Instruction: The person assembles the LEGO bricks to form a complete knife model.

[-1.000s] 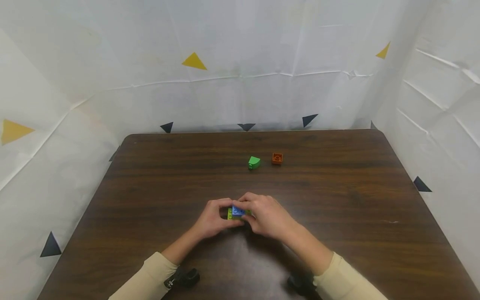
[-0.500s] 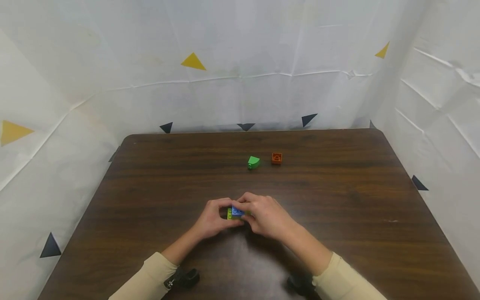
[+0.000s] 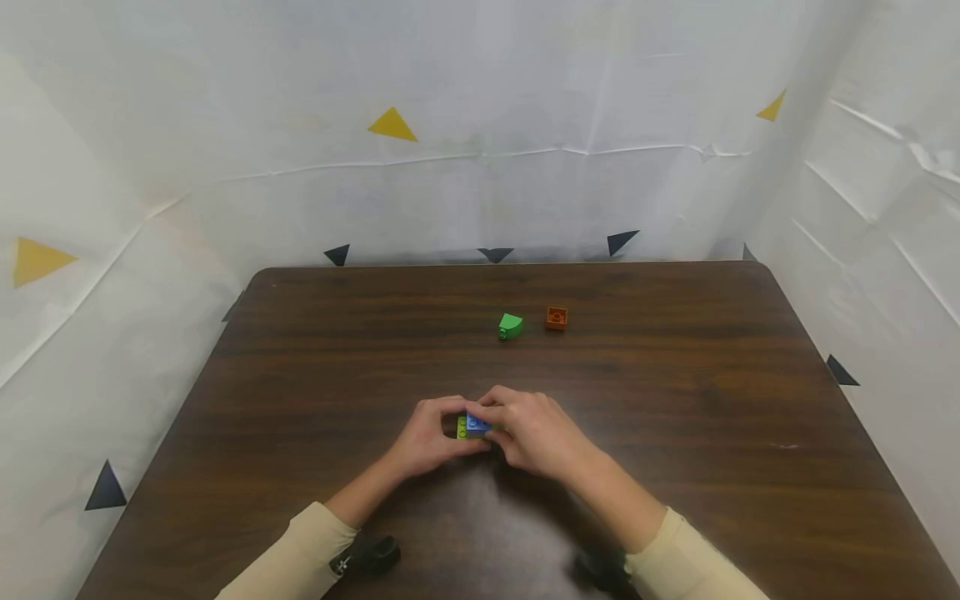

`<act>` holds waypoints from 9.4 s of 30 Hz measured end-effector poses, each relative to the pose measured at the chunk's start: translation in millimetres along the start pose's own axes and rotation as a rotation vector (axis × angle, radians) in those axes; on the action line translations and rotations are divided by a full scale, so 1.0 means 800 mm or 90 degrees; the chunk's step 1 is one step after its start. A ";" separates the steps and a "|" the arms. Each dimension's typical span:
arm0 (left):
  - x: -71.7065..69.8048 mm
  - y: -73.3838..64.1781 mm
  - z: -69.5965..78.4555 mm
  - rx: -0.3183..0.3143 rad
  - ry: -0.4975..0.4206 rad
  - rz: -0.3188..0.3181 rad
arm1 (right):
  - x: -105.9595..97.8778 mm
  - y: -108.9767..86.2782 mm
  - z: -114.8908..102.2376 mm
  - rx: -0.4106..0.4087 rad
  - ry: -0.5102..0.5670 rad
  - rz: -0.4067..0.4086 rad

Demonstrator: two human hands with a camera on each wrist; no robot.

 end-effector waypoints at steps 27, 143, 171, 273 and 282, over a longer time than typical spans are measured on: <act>0.005 0.001 -0.016 0.008 -0.013 0.013 | -0.002 -0.006 0.000 -0.003 -0.026 0.046; 0.014 0.009 -0.055 -0.013 -0.072 0.026 | -0.036 0.021 0.030 0.034 0.146 0.017; 0.015 0.008 -0.050 0.017 -0.090 0.031 | -0.031 0.006 0.002 0.021 0.036 -0.018; 0.016 0.010 -0.047 0.039 -0.061 0.032 | -0.024 -0.015 0.004 0.018 -0.031 0.148; 0.014 0.008 -0.049 0.046 -0.059 0.036 | -0.019 -0.012 0.008 0.026 -0.011 0.136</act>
Point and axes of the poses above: each hand's wrist, its own y-axis towards the middle knuckle, its own x-axis out of the palm, z = x × y, the point moved 9 cm from there along y, towards the middle knuckle, and after that the axes turned 10 degrees about x, right-handed, at the moved point
